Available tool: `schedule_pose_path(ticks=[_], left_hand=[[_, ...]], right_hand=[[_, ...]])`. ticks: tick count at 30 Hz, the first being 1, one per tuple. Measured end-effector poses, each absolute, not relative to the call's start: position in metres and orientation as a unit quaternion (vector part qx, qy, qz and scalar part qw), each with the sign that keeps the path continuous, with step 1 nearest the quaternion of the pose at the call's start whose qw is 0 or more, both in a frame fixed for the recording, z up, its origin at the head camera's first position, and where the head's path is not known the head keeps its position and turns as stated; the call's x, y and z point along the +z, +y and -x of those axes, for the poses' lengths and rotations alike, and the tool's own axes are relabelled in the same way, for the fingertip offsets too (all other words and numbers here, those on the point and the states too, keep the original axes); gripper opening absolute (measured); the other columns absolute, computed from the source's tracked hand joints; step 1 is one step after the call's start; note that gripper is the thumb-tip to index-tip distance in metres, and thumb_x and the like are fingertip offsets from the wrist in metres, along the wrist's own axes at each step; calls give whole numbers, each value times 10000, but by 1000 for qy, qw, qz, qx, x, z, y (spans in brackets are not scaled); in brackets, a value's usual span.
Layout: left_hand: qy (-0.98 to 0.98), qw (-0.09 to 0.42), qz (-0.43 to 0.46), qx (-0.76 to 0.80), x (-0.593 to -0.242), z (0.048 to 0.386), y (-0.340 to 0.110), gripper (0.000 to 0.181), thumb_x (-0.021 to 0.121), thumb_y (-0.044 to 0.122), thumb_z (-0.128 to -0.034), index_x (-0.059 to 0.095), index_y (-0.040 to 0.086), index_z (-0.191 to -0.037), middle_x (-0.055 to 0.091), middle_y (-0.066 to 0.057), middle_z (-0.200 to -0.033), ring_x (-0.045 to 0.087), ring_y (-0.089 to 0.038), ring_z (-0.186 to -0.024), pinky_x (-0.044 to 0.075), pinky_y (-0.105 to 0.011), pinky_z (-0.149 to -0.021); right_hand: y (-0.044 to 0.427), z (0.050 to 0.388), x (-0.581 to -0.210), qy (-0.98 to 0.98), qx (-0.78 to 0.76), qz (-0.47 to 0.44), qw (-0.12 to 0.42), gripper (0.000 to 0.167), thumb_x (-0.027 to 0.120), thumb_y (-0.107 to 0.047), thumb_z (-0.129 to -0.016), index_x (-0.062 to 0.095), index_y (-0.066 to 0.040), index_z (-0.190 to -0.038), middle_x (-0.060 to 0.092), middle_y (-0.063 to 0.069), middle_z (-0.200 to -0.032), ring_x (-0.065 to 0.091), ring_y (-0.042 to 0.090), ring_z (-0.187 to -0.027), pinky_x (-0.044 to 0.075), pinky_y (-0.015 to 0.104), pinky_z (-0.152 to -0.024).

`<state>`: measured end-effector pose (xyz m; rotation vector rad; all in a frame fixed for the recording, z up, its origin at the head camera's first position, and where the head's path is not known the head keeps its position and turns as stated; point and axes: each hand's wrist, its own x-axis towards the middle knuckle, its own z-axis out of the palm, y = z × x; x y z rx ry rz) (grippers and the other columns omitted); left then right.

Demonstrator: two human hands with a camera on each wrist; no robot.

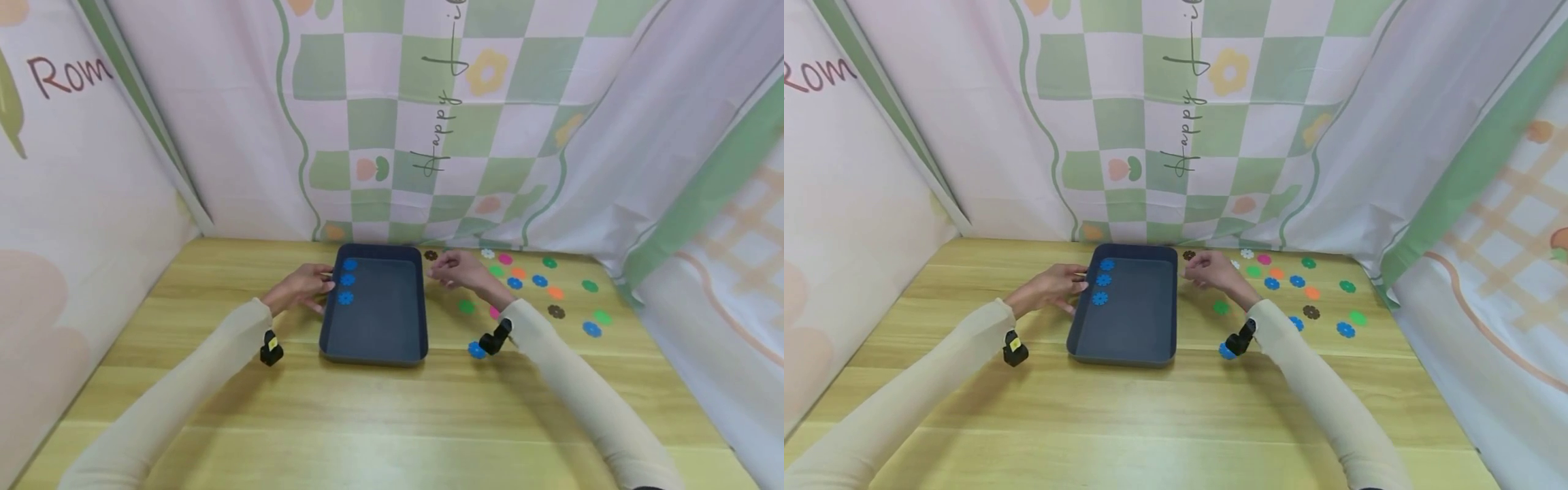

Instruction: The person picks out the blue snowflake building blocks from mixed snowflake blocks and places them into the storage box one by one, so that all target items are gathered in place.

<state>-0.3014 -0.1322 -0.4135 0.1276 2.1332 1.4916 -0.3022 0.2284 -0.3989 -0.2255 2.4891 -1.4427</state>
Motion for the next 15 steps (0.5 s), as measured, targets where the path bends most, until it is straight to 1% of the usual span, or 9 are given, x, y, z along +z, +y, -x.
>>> schedule_pose_path(ticks=[4, 6, 9, 12, 15], left_hand=[[790, 264, -46, 551, -412, 300, -132, 599, 469, 14, -1100, 221, -39, -1642, 276, -322, -1659, 391, -453, -1490, 660, -289, -654], [789, 264, -46, 553, -412, 299, -132, 598, 470, 16, -1100, 226, -31, -1644, 278, -316, -1661, 390, -449, -1492, 659, -287, -650], [788, 265, -47, 554, -411, 298, -132, 600, 469, 24, -1103, 221, -27, -1647, 264, -314, -1668, 383, -447, -1497, 657, -285, -645], [788, 265, -47, 553, -411, 297, -132, 602, 467, 29, -1105, 215, -23, -1650, 249, -312, -1674, 373, -445, -1503, 654, -279, -638], [788, 265, -48, 554, -411, 297, -132, 606, 464, 30, -1107, 207, -18, -1653, 238, -308, -1679, 370, -445, -1505, 654, -277, -638]], right_hand=[[246, 299, -403, 862, -488, 65, 120, 328, 714, -206, -1016, 639, 66, -1183, 731, 114, -971, 684, 223, -840, 640, 399, -799], [254, 298, -404, 869, -478, 53, 119, 354, 726, -239, -1009, 649, 57, -1188, 738, 123, -992, 688, 217, -852, 637, 401, -814], [266, 294, -404, 876, -466, 39, 120, 377, 726, -256, -1010, 646, 55, -1207, 730, 178, -1058, 700, 239, -887, 637, 436, -862], [276, 290, -403, 882, -455, 33, 118, 383, 714, -227, -1017, 620, 76, -1230, 716, 202, -1100, 709, 250, -921, 634, 454, -896], [285, 288, -402, 889, -442, 31, 111, 366, 705, -189, -1019, 606, 94, -1229, 713, 203, -1089, 705, 234, -917, 639, 422, -877]])
